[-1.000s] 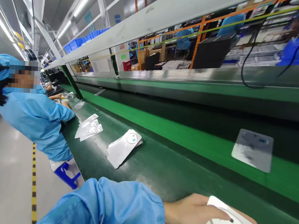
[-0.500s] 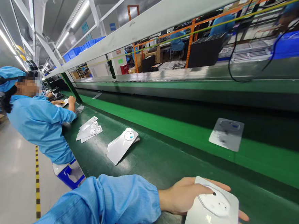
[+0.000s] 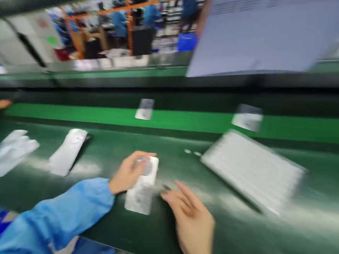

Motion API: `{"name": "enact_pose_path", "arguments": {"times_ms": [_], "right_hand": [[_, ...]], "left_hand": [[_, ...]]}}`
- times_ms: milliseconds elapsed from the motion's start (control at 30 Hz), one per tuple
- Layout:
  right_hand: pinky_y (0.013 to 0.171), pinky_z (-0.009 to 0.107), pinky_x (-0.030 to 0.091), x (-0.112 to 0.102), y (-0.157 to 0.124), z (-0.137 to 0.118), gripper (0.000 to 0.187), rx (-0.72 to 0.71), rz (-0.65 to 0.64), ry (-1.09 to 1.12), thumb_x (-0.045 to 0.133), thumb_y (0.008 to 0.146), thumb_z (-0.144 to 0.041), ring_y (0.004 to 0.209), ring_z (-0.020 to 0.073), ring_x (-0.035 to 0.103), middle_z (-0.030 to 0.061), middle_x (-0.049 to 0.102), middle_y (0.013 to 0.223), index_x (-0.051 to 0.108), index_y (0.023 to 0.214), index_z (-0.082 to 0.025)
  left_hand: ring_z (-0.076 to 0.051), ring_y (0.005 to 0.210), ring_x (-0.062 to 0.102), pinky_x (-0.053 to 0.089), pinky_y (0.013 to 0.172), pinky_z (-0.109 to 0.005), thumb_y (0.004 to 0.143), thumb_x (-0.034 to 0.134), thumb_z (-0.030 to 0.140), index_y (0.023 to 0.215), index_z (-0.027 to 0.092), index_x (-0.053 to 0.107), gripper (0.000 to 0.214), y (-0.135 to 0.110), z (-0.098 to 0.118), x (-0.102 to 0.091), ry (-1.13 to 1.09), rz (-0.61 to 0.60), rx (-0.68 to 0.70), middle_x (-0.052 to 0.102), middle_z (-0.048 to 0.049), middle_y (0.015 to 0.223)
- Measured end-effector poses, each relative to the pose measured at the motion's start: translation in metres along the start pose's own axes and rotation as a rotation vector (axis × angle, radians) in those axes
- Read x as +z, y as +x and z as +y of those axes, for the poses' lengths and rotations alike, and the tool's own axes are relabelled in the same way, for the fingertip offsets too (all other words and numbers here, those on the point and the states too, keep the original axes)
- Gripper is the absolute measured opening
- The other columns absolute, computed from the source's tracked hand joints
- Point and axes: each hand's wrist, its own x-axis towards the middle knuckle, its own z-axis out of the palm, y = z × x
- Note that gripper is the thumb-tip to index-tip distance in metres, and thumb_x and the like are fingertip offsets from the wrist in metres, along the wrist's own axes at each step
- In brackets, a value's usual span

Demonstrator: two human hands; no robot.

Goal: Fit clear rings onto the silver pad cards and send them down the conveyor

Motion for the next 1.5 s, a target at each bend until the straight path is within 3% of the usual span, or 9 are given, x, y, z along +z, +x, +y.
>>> {"name": "enact_pose_path", "arguments": {"times_ms": [67,133,267,400,533,700,867,1167,1500], "right_hand": [[0.076,0.037,0.062,-0.003,0.01,-0.013,0.051,0.14,0.071,0.183,0.092,0.069,-0.054,0.075,0.0219,0.074,0.0034,0.075,0.081,0.072,0.102,-0.021],[0.078,0.036,0.061,0.005,0.025,-0.02,0.05,0.221,0.097,0.337,0.096,0.061,-0.049,0.074,0.0212,0.074,0.0017,0.075,0.075,0.071,0.095,-0.022],[0.076,0.033,0.058,0.026,0.034,-0.021,0.046,0.29,0.082,0.426,0.096,0.063,-0.04,0.071,0.018,0.071,-0.0003,0.075,0.072,0.07,0.097,-0.022],[0.076,0.031,0.057,0.033,0.025,-0.017,0.044,0.355,0.081,0.461,0.098,0.06,-0.039,0.069,0.0173,0.069,-0.0005,0.075,0.071,0.07,0.09,-0.022],[0.073,0.033,0.057,0.023,0.026,-0.016,0.04,0.372,0.001,0.364,0.095,0.063,-0.045,0.071,0.0198,0.07,0.0018,0.076,0.073,0.073,0.086,-0.022],[0.067,0.031,0.056,0.002,0.034,-0.035,0.037,0.312,-0.193,0.014,0.089,0.071,-0.053,0.074,0.0218,0.07,0.0061,0.076,0.075,0.08,0.085,-0.02],[0.048,0.024,0.042,-0.003,0.041,-0.055,0.041,0.27,-0.379,-0.136,0.08,0.08,-0.059,0.054,0.0123,0.053,0.0055,0.073,0.073,0.082,0.082,-0.019],[0.047,0.025,0.037,-0.004,0.039,-0.042,0.037,0.315,-0.352,-0.008,0.082,0.079,-0.056,0.054,0.0119,0.048,0.0054,0.073,0.071,0.084,0.081,-0.02],[0.045,0.023,0.042,-0.008,0.041,-0.053,0.04,0.189,-0.389,-0.19,0.076,0.084,-0.057,0.051,0.012,0.051,0.0044,0.07,0.068,0.078,0.077,-0.018]], "left_hand": [[-0.029,0.12,0.067,0.049,0.109,-0.045,0.096,0.061,0.028,0.093,0.018,0.077,0.019,0.003,0.0,-0.004,0.161,-0.004,0.108,0.074,-0.0137,0.123],[-0.03,0.12,0.068,0.053,0.106,-0.044,0.089,0.073,0.027,0.095,0.019,0.08,0.013,0.005,-0.004,-0.006,0.192,-0.026,0.205,0.077,-0.0133,0.119],[-0.031,0.111,0.073,0.063,0.093,-0.041,0.074,0.09,0.032,0.103,0.021,0.082,0.031,0.001,-0.008,-0.002,0.11,-0.012,0.243,0.075,-0.0119,0.123],[-0.026,0.098,0.076,0.063,0.086,-0.037,0.081,0.085,0.031,0.093,0.026,0.084,0.013,0.002,-0.01,-0.002,0.161,0.048,0.279,0.08,-0.0067,0.109],[-0.023,0.082,0.075,0.06,0.078,-0.035,0.087,0.08,0.033,0.092,0.029,0.085,0.009,0.004,-0.013,-0.005,0.252,0.009,0.282,0.082,-0.003,0.091],[-0.023,0.08,0.074,0.056,0.073,-0.033,0.091,0.075,0.033,0.097,0.029,0.084,0.011,0.004,-0.017,-0.008,0.303,-0.087,0.275,0.082,-0.0033,0.091],[-0.022,0.08,0.073,0.056,0.074,-0.033,0.092,0.074,0.032,0.102,0.028,0.083,0.014,0.004,-0.017,-0.009,0.298,-0.121,0.284,0.082,-0.0048,0.094],[-0.018,0.062,0.064,0.049,0.058,-0.029,0.091,0.075,0.037,0.098,0.026,0.084,0.017,0.005,-0.013,-0.008,0.246,-0.102,0.262,0.08,-0.0049,0.078],[-0.023,0.082,0.073,0.056,0.077,-0.035,0.092,0.073,0.031,0.1,0.027,0.083,0.014,0.004,-0.013,-0.009,0.274,-0.17,0.256,0.082,-0.0041,0.091]]}}
